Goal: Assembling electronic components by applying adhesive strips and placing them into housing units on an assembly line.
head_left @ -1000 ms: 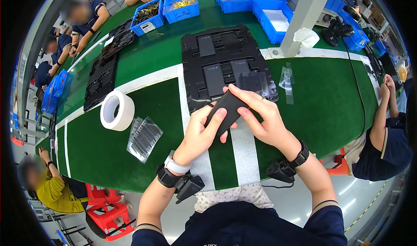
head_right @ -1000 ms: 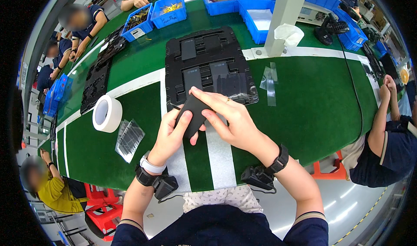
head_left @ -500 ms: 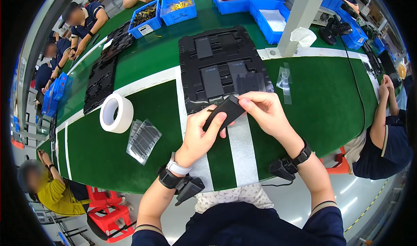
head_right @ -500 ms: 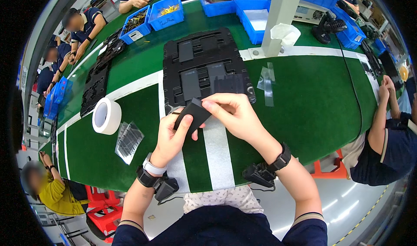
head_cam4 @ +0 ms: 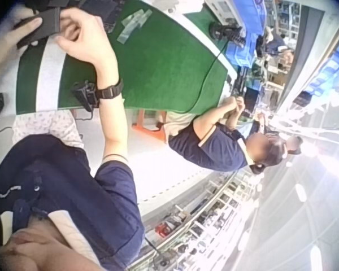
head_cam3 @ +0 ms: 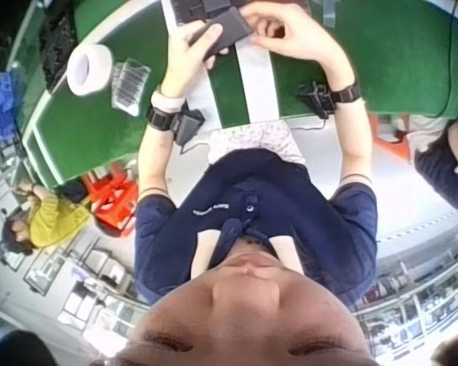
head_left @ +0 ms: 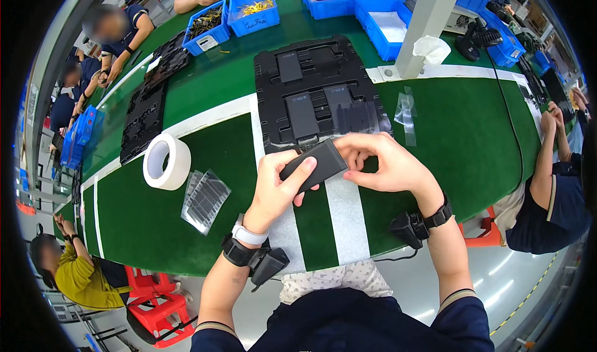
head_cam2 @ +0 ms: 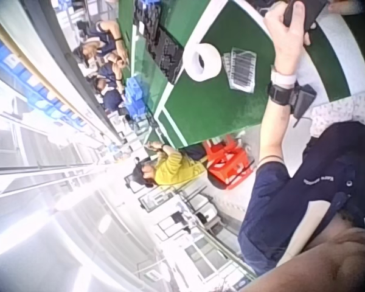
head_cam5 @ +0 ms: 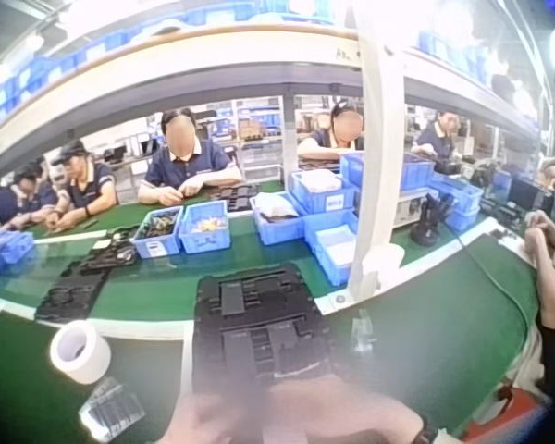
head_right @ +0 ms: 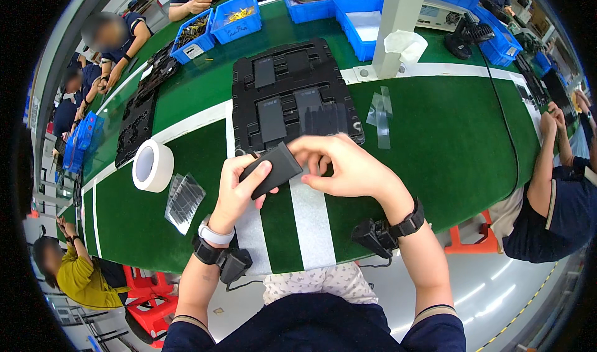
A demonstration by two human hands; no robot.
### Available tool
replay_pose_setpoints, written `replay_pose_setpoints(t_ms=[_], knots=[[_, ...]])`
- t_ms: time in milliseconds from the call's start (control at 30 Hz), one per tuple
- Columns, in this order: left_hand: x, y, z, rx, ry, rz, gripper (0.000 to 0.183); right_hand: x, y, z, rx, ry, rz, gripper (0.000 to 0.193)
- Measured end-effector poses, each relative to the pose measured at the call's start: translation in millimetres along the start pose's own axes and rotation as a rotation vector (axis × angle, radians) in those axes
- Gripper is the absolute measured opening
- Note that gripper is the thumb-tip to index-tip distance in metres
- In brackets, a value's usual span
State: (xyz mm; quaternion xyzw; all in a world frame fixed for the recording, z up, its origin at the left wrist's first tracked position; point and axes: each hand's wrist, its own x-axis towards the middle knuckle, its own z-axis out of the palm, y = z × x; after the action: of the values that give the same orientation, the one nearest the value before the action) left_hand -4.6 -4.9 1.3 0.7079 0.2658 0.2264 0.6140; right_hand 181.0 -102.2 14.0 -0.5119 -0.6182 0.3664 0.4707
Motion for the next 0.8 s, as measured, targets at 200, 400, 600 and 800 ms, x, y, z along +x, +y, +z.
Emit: replay_pose_setpoints(t_ms=[200, 400, 600, 800], knots=[[3, 8, -1, -0.316, -0.315, -0.253, 0.034, 3, 8, 3, -0.215, 0.13, -0.359, 0.022], [8, -9, 8, -0.205, -0.112, 0.101, 0.034, 2, 13, 12, 0.047, 0.325, 0.057, 0.018], [4, -4, 6, -0.208, -0.168, 0.015, 0.03, 1, 9, 13, 0.071, 0.319, 0.007, 0.041], [1, 1, 10, -0.231, -0.125, 0.032, 0.031, 1, 12, 16, 0.055, 0.364, -0.097, 0.033]])
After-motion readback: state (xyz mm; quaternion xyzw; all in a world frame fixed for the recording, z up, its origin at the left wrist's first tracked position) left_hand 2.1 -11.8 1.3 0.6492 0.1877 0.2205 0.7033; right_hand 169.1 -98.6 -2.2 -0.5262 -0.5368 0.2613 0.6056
